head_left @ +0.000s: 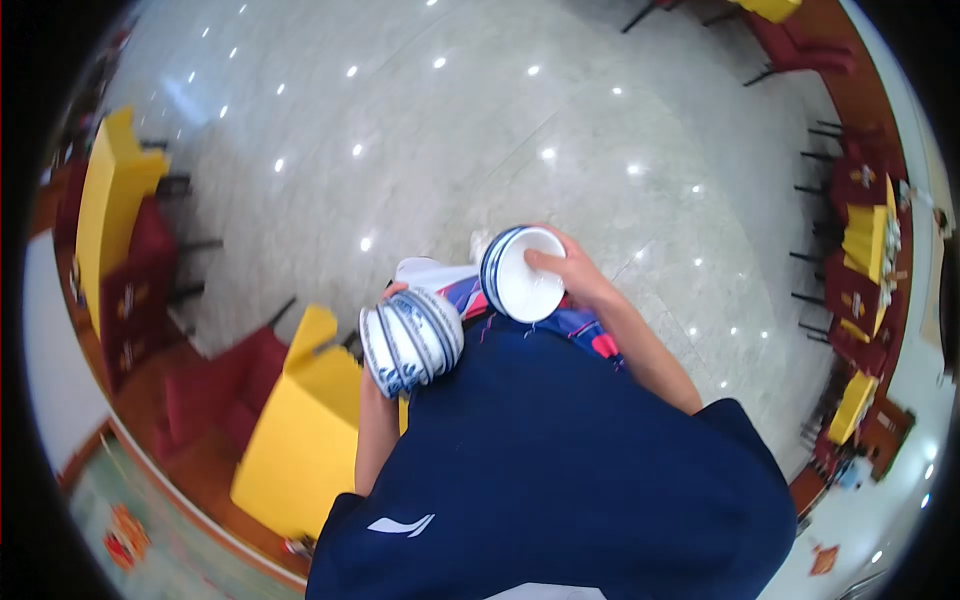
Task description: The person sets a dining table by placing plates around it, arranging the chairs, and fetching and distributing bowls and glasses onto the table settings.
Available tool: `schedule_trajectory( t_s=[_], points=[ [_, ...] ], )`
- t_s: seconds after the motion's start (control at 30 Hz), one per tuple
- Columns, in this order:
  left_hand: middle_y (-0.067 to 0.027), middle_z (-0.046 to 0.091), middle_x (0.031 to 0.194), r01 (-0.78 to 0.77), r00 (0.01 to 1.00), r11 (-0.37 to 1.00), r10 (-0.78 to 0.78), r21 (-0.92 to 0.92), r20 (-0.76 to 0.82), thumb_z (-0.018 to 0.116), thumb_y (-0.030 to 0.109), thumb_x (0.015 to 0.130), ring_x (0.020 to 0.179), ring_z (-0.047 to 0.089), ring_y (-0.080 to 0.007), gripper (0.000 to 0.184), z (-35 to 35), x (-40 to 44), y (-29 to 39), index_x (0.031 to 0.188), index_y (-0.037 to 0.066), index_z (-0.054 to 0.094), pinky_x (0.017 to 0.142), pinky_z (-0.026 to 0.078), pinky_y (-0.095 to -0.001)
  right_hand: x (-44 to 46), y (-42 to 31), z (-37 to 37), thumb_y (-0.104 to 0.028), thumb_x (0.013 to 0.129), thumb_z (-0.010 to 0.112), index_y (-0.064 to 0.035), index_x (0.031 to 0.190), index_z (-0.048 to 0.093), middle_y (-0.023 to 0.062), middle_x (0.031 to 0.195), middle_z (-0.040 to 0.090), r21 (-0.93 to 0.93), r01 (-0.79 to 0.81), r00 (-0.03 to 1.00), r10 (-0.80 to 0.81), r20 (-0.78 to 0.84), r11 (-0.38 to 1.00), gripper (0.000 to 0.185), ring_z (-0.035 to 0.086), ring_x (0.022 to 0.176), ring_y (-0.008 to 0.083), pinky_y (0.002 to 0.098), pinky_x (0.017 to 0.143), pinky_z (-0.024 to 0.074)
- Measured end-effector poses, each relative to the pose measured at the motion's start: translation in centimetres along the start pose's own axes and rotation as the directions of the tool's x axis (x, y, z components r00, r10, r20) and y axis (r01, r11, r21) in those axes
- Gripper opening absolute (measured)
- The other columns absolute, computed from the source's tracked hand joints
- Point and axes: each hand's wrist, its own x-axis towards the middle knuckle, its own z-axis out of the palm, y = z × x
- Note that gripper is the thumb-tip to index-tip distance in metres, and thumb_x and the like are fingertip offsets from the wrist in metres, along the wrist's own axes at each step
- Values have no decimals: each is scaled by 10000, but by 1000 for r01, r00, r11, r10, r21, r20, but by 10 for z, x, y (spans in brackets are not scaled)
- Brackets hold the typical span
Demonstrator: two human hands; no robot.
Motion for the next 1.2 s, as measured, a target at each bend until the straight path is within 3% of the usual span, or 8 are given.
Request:
schedule_trajectory(
  t_s=[0.2,0.23,0.47,0.5,0.63,0.93,1.1,1.2],
  points=[
    [-204,642,1137,187,982,981,-186,59,-32,478,306,965,968,658,-345,358,28,112,37,1259,107,529,846,564,-453,20,-40,-48,-172,899,665,-30,1291,531,68,1124,640,161,82,990,-62,-123,984,438,616,1012,158,316,883,505],
    [-201,656,1107,330,941,922,-304,201,-151,480,318,968,958,661,-331,353,6,145,45,1241,104,548,855,559,-423,29,-46,-53,-172,899,665,-30,1291,531,68,1124,640,171,95,988,-73,-135,981,438,616,1012,158,316,883,505],
    [-190,632,1119,236,931,796,-350,558,105,470,166,974,938,671,-280,316,205,292,98,1282,94,476,783,592,-385,100,-170,-117,-190,872,691,-33,1238,568,73,1104,637,262,74,988,-35,-149,962,417,624,997,171,333,883,508],
    [-152,622,1127,203,915,738,-378,643,144,729,103,803,992,653,-227,676,221,287,94,1376,11,384,857,551,-349,80,-176,-117,-190,872,691,-33,1238,568,73,1104,637,265,72,987,-31,-156,961,417,624,997,171,333,883,508],
    [-135,625,1137,378,814,652,-573,657,100,739,81,794,1033,634,-214,658,321,383,106,1365,22,418,894,532,-351,103,-247,-156,-199,843,714,-29,1238,562,78,1092,631,278,219,935,-119,-334,935,456,623,987,177,335,866,512],
    [-146,607,1189,403,580,315,-814,859,27,720,136,793,1065,630,-233,670,494,608,19,1374,21,405,908,535,-361,149,-339,-302,-175,831,715,-3,1225,564,79,1053,634,434,499,790,-189,-583,750,455,623,957,175,323,858,503],
    [-130,599,1203,361,608,241,-793,901,-32,716,135,805,1076,621,-217,671,610,741,-89,1385,19,399,917,527,-343,164,-420,-485,-188,858,697,-8,1219,564,75,1071,624,439,532,772,-201,-603,724,424,613,966,166,317,855,505],
    [-115,593,1211,377,675,379,-737,845,30,649,166,874,1075,619,-209,593,664,801,-131,1392,26,397,912,527,-338,163,-481,-561,-166,870,687,-9,1248,544,79,1099,625,455,557,761,-208,-615,694,433,607,1001,171,324,878,501]
  ],
)
